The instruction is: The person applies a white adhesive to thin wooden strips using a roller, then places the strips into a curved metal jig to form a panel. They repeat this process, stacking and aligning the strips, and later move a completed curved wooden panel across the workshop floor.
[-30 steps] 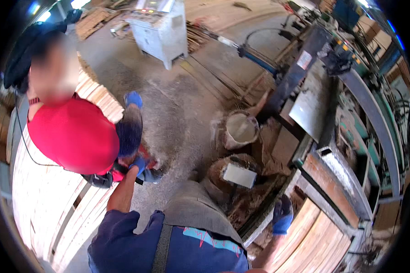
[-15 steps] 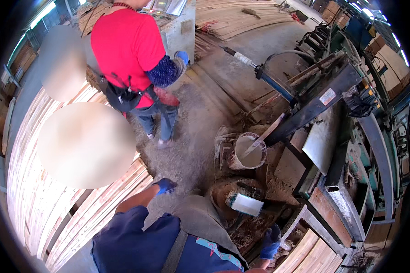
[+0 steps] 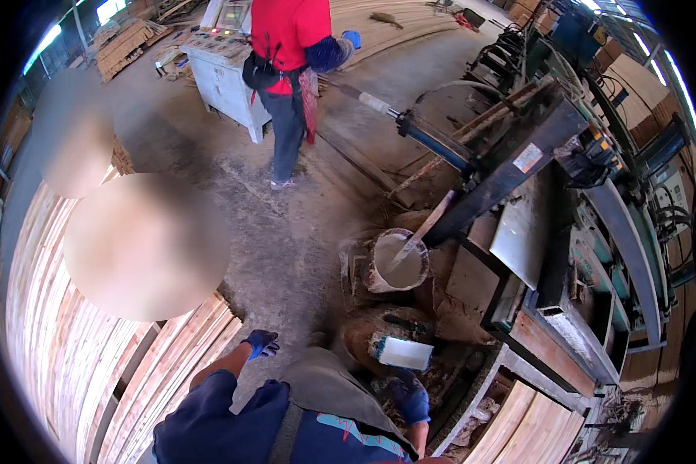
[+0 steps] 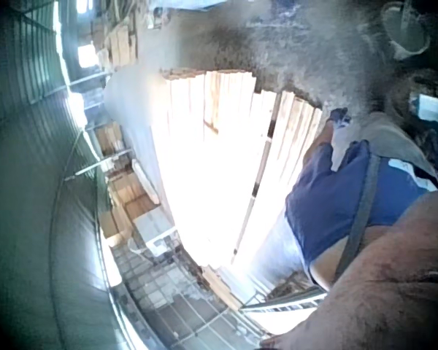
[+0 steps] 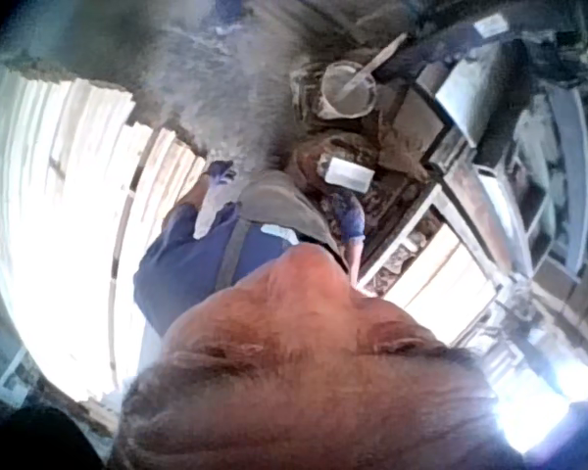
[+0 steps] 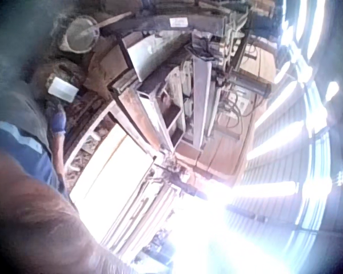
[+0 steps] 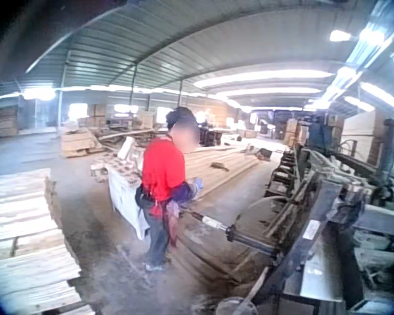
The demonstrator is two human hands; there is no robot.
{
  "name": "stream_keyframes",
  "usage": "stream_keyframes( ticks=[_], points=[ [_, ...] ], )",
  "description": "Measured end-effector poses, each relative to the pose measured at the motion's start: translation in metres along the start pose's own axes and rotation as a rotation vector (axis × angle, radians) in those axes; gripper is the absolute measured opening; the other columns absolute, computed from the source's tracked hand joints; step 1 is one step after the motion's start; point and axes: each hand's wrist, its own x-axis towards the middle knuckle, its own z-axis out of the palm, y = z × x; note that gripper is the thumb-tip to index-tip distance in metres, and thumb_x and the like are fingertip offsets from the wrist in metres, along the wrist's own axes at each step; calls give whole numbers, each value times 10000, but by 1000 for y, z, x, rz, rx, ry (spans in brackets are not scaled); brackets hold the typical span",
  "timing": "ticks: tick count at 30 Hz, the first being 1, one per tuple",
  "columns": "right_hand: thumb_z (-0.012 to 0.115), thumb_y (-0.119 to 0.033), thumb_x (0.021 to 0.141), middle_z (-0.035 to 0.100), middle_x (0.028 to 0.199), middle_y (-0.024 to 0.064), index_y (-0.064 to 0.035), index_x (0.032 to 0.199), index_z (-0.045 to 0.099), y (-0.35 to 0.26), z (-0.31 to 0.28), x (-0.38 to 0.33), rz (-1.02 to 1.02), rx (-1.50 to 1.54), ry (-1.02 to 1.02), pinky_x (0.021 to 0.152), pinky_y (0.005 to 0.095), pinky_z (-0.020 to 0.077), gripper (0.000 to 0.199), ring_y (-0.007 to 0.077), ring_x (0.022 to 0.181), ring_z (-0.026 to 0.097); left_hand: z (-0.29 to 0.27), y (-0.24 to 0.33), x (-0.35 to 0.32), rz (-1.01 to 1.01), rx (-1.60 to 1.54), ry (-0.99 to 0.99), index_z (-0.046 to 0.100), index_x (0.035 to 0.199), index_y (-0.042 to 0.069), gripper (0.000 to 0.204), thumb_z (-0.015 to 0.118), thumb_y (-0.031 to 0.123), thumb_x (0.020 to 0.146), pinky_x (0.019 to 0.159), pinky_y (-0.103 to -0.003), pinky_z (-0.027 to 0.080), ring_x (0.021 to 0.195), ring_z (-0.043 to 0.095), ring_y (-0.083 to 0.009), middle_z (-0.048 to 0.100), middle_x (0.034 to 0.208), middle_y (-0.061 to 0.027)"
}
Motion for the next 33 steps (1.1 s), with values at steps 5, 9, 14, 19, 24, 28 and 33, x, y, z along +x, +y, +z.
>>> stream_keyframes(
  ticks=[5,9,14,19,24,28,33],
  points=[
    [659,-218,836,666,1050,130,-23,1118,624,1,6,18,-81,-182,-102,803,304,516,344,200,925,654,38,26,-15,62,-6,-32,548,1146,104,354,519,374,919,691,-383,470,771,645,-228,670,1026,-133],
    [611,-285,841,656,993,184,-65,1061,648,27,4,28,-121,-128,-101,775,391,514,313,348,899,634,41,28,-22,106,5,-41,518,1181,119,376,505,394,925,690,-380,471,777,645,-228,667,1039,-128],
    [632,-289,838,670,992,160,-68,1058,657,3,-21,23,-55,-158,-19,776,366,522,313,290,901,659,38,11,-3,-18,44,-15,538,1157,104,388,494,415,928,716,-399,478,830,649,-262,659,1048,-147],
    [641,-282,844,677,994,149,-65,1090,647,8,-27,12,59,-118,-37,751,325,526,328,223,867,671,43,-16,16,-101,29,-47,536,1164,68,419,501,410,924,733,-422,474,840,649,-275,654,1064,-153],
    [636,-279,847,673,1026,143,-65,1121,637,6,-18,6,98,-67,-72,781,328,521,348,223,907,665,53,0,32,-98,38,-78,520,1173,94,408,494,416,924,733,-405,469,839,647,-269,639,1109,-170],
    [633,-284,842,664,1042,156,-68,1128,631,-1,-7,10,99,-124,-124,795,332,518,358,247,924,663,56,33,23,-13,31,-92,478,1201,102,401,500,393,926,743,-419,473,845,643,-283,630,1121,-184],
    [603,-307,854,660,1018,166,-74,1107,635,13,-8,15,-187,-229,-7,799,386,512,345,312,914,649,43,61,34,37,9,-141,451,1248,115,427,509,383,921,766,-431,461,852,637,-285,640,1084,-174]
  ],
)
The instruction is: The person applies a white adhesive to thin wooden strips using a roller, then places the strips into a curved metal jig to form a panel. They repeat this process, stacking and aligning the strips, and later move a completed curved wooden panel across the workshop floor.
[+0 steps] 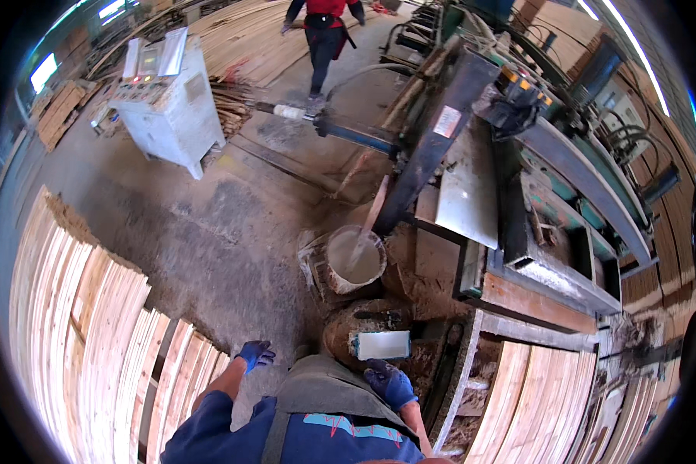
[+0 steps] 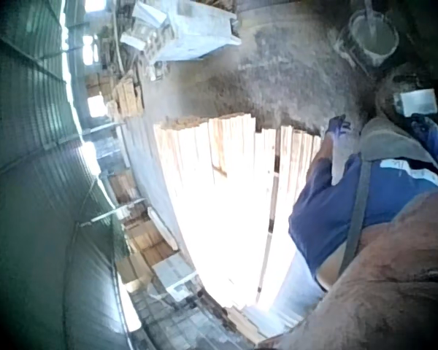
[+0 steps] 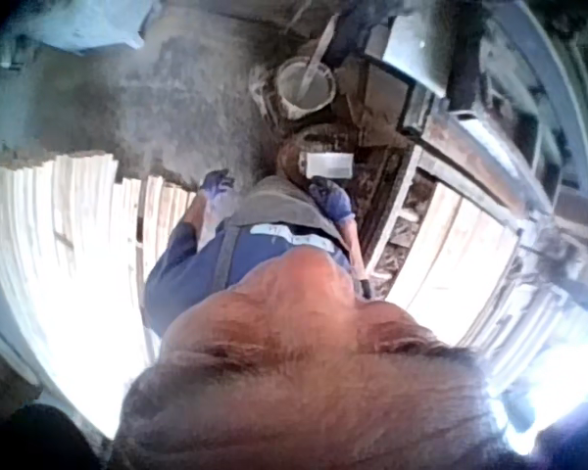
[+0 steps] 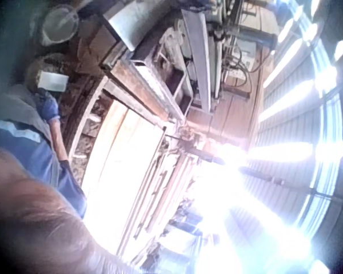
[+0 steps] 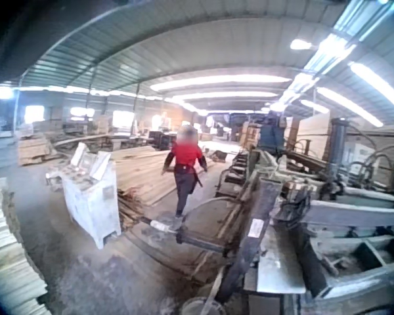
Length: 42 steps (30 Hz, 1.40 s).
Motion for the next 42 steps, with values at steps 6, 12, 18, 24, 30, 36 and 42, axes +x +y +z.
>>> stream_keyframes(
  ticks=[6,12,18,24,30,36,42],
  points=[
    [529,-367,858,646,946,200,-82,1042,632,-14,-9,6,63,-151,-117,757,463,488,355,384,891,609,-13,-51,0,-109,-51,51,467,1242,109,450,477,425,922,794,-448,450,912,621,-302,631,1103,-166],
    [608,-283,821,654,853,179,-94,1012,666,-36,-48,0,81,-114,117,700,430,511,274,349,795,636,-26,-84,-3,-193,125,3,522,1164,119,433,465,471,918,787,-452,447,867,630,-296,651,1056,-117],
    [635,-159,795,640,884,186,-44,989,633,21,-171,41,60,-354,420,664,385,514,225,340,772,630,-14,-90,-2,-189,-80,104,525,1154,155,379,487,444,911,740,-423,457,819,629,-257,656,1021,-104],
    [533,-451,848,569,1190,210,-10,1213,532,176,-277,139,251,-789,508,927,435,434,572,382,1081,546,51,-77,-44,-141,-23,192,526,1063,127,300,470,388,926,678,-406,479,803,647,-251,677,988,-119],
    [393,-314,942,586,1154,206,-23,1139,576,326,-320,257,-66,-632,688,980,427,390,396,393,1091,511,64,-128,-100,-190,-9,346,541,1110,113,367,428,414,934,677,-449,443,773,633,-295,665,940,-130],
    [384,-255,923,542,1239,184,-27,1195,551,303,-314,263,208,-799,279,1026,396,358,392,329,1155,481,85,-175,-148,-369,-69,417,547,1125,102,387,501,418,907,688,-445,476,777,646,-288,669,956,-145],
    [466,-216,852,577,1141,221,-5,1088,593,353,-319,227,188,-916,360,897,457,412,341,348,1043,547,124,-46,-92,-80,165,296,568,1113,138,313,521,369,907,650,-363,479,720,653,-209,683,924,-108]
  ],
)
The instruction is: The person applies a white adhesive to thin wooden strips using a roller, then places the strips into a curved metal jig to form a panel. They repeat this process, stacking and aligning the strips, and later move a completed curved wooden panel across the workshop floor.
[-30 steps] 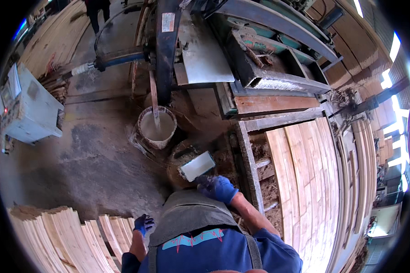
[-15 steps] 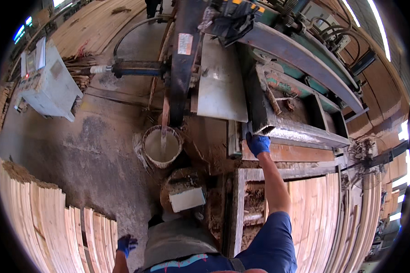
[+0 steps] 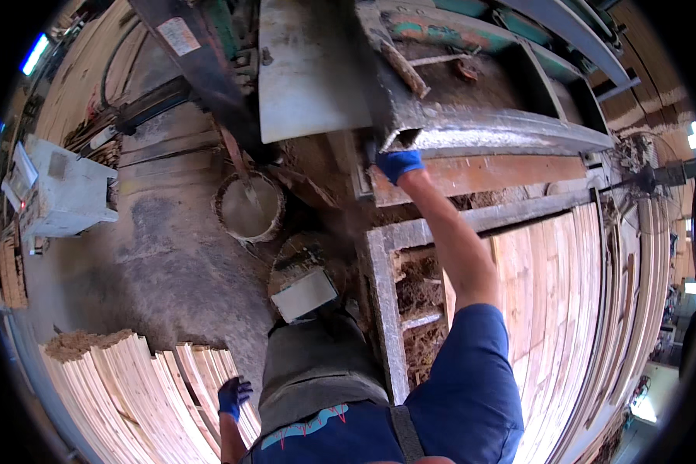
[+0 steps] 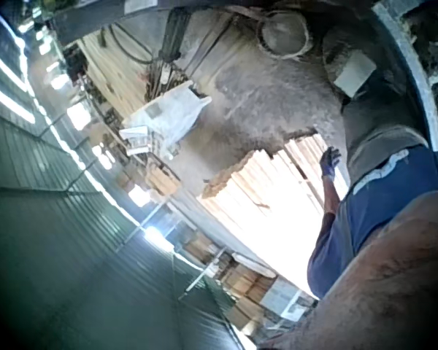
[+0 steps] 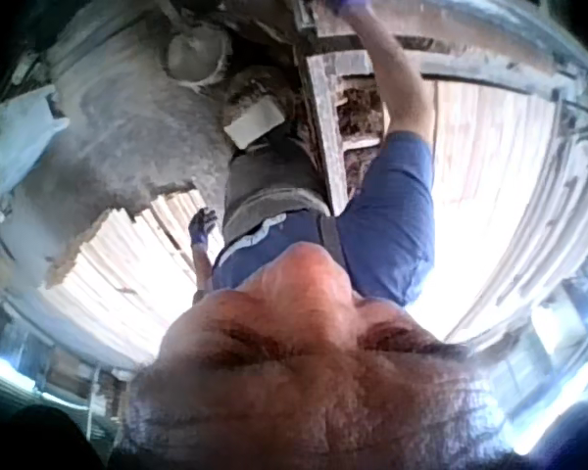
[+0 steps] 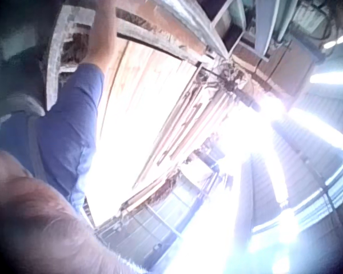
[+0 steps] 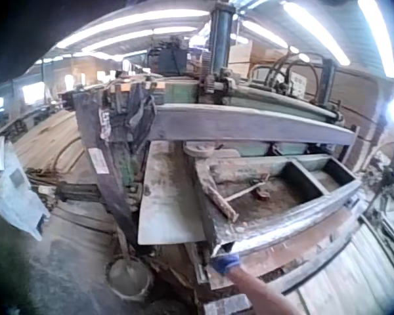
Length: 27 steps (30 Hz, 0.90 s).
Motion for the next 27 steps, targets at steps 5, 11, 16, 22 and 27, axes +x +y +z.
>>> stream_keyframes(
  ticks=[5,11,16,22,27],
  points=[
    [540,-183,778,643,952,163,-72,911,649,-84,-115,-73,135,67,-153,686,454,504,205,294,877,631,42,111,23,570,249,-155,598,1118,41,257,578,194,913,658,-287,513,782,623,-151,664,972,-89],
    [568,-231,771,649,795,129,-116,806,662,-119,-140,-189,164,82,-77,646,468,514,153,327,741,636,163,376,-66,1582,831,-233,563,1158,20,333,625,132,850,804,-371,503,946,638,-302,641,1039,-185],
    [566,-208,779,607,1065,170,-78,1061,584,-161,-186,-262,440,294,68,878,444,460,311,354,1019,563,246,535,-202,2326,912,-60,546,1179,38,419,649,221,817,848,-409,471,991,583,-358,598,1111,-187],
    [615,-355,781,655,964,152,-99,978,655,-194,-196,-411,1021,144,-115,797,429,483,325,337,931,609,312,656,-295,2716,894,405,505,1235,25,549,613,353,808,972,-446,399,1144,493,-377,505,1246,-228],
    [494,-407,861,656,935,171,-118,1012,670,-221,-204,-538,1337,-38,-68,746,437,492,370,350,846,616,353,745,-334,2464,1058,742,434,1317,11,713,566,481,798,1083,-445,288,1285,375,-392,406,1355,-274]
  ],
)
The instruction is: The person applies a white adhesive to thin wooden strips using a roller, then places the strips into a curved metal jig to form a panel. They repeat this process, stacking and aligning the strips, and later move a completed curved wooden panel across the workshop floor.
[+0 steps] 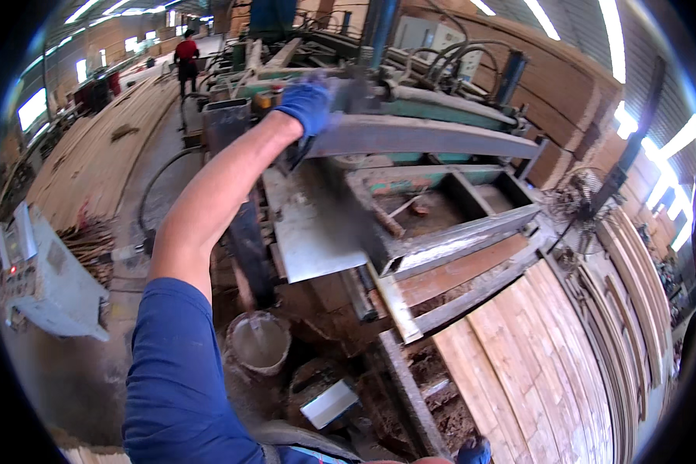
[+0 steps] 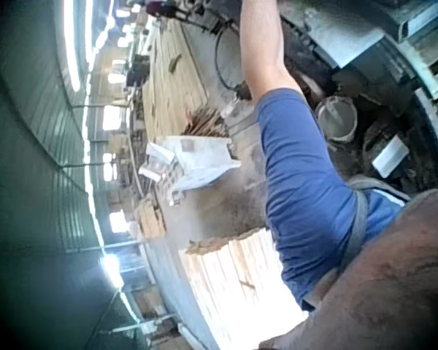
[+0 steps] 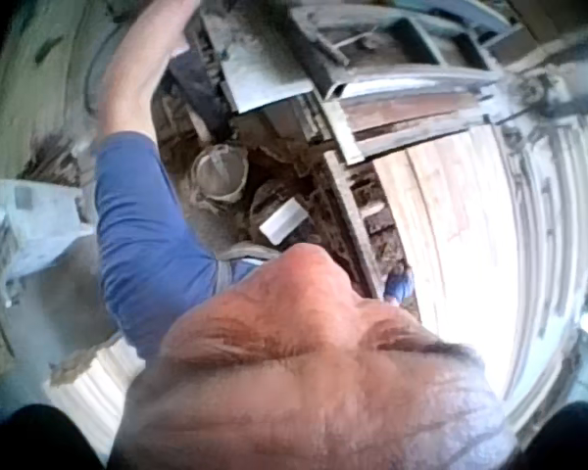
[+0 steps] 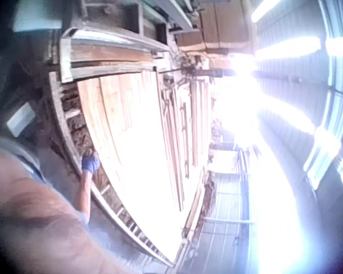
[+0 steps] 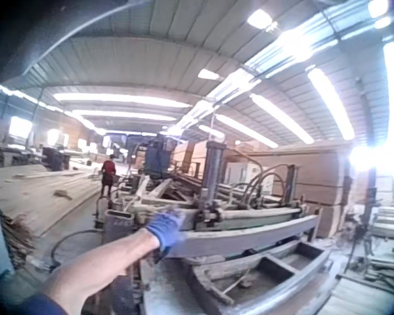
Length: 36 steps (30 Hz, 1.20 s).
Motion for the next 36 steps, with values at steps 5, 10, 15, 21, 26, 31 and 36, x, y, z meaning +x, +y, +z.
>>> stream_keyframes(
  ticks=[5,10,15,21,26,31,36],
  points=[
    [615,-168,777,637,934,213,3,990,628,126,80,-28,166,453,399,823,405,481,274,370,904,608,2,34,20,-67,66,-346,493,1253,-8,785,609,563,727,1023,-440,365,1179,487,-369,482,1259,-295],
    [680,-245,761,653,906,212,-4,1136,548,77,15,18,327,288,-26,801,400,493,465,342,877,632,21,-29,-10,148,-83,49,505,1257,37,624,592,454,801,928,-431,441,1073,550,-363,569,1168,-203],
    [735,-275,721,661,847,187,-53,1084,563,79,21,38,293,152,-50,712,409,501,459,323,808,648,-20,108,-250,473,-459,26,479,1284,62,567,616,330,804,943,-444,420,1150,510,-344,532,1256,-161],
    [718,-286,717,652,862,196,-79,974,576,35,30,60,124,120,-5,723,424,494,360,359,850,637,-13,91,-767,-383,-719,-1112,585,1136,30,449,501,389,880,843,-458,455,975,577,-409,606,1066,-242],
    [715,-308,706,638,909,213,-72,917,577,11,12,57,45,201,53,722,436,494,345,357,866,628,-260,103,-1046,-721,-497,-1479,633,1040,67,342,462,328,901,798,-405,480,879,617,-313,649,978,-172],
    [677,-282,741,635,941,223,-40,946,578,-47,11,66,-63,235,55,743,435,491,333,373,885,620,-327,138,-1064,-1539,-813,-1412,627,1033,73,314,481,315,896,774,-404,499,849,627,-313,659,966,-161],
    [608,-251,794,644,946,224,-48,956,604,-98,-6,77,-189,224,40,770,438,495,259,380,900,621,-260,133,-1058,-1848,-1807,-721,621,1025,79,287,500,303,891,750,-403,517,818,637,-313,668,954,-150]
  ],
)
